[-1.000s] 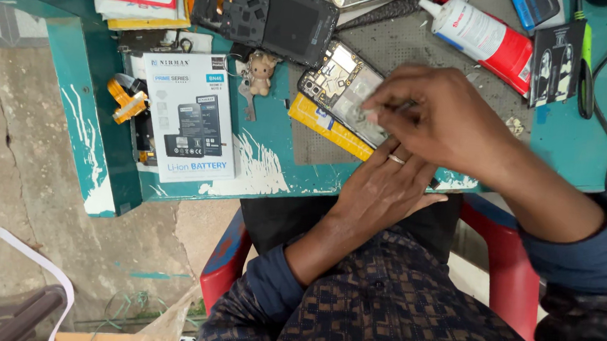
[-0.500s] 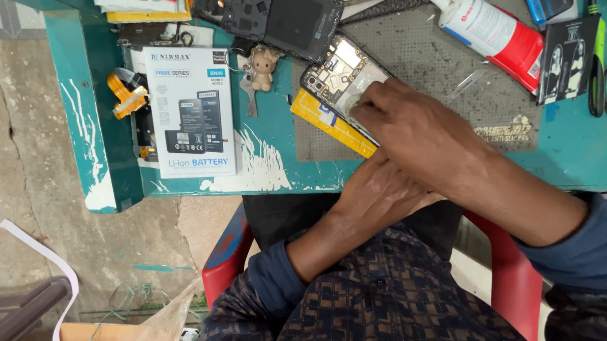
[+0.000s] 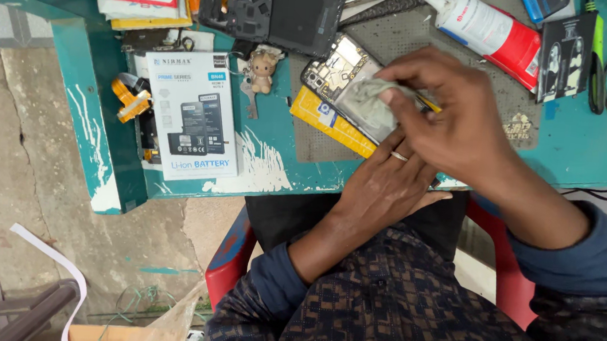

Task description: The person applies a liquid from a bottle onto an opened smartphone, wipes the phone interior with a cloth, opens a boxed replacement battery and peels its plastic packaging, then places the new battery into the phone body and presses it into position.

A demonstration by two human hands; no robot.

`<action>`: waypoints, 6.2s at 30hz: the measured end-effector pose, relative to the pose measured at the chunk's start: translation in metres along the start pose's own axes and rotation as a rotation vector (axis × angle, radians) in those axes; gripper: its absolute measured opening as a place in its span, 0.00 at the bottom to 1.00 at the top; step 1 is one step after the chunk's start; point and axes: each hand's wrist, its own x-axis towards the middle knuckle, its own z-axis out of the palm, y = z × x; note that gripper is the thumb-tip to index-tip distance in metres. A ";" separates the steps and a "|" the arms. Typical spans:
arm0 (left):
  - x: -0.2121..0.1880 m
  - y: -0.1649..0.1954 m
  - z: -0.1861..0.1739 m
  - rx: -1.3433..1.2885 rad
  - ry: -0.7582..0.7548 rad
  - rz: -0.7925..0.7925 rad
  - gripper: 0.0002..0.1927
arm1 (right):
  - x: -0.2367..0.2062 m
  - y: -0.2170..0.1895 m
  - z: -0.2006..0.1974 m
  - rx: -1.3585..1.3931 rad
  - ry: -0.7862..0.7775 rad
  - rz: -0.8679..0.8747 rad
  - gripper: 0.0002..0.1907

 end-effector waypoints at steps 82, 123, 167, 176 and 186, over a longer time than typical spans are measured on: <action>-0.023 0.002 0.025 -0.302 0.070 -0.100 0.29 | 0.002 -0.031 0.025 -0.894 -0.696 -0.133 0.18; -0.026 -0.067 -0.063 -0.315 0.153 -0.517 0.44 | -0.107 0.014 0.002 -0.741 0.172 0.122 0.45; 0.044 -0.106 -0.075 -0.433 -0.095 -0.071 0.31 | -0.085 0.024 -0.012 -0.536 0.389 -0.004 0.15; 0.112 -0.129 -0.048 -0.621 -0.271 0.184 0.25 | -0.094 0.040 -0.012 -0.473 0.444 -0.005 0.16; 0.135 -0.141 -0.022 -0.602 -0.311 0.269 0.19 | -0.100 0.035 -0.007 -0.577 0.437 -0.017 0.10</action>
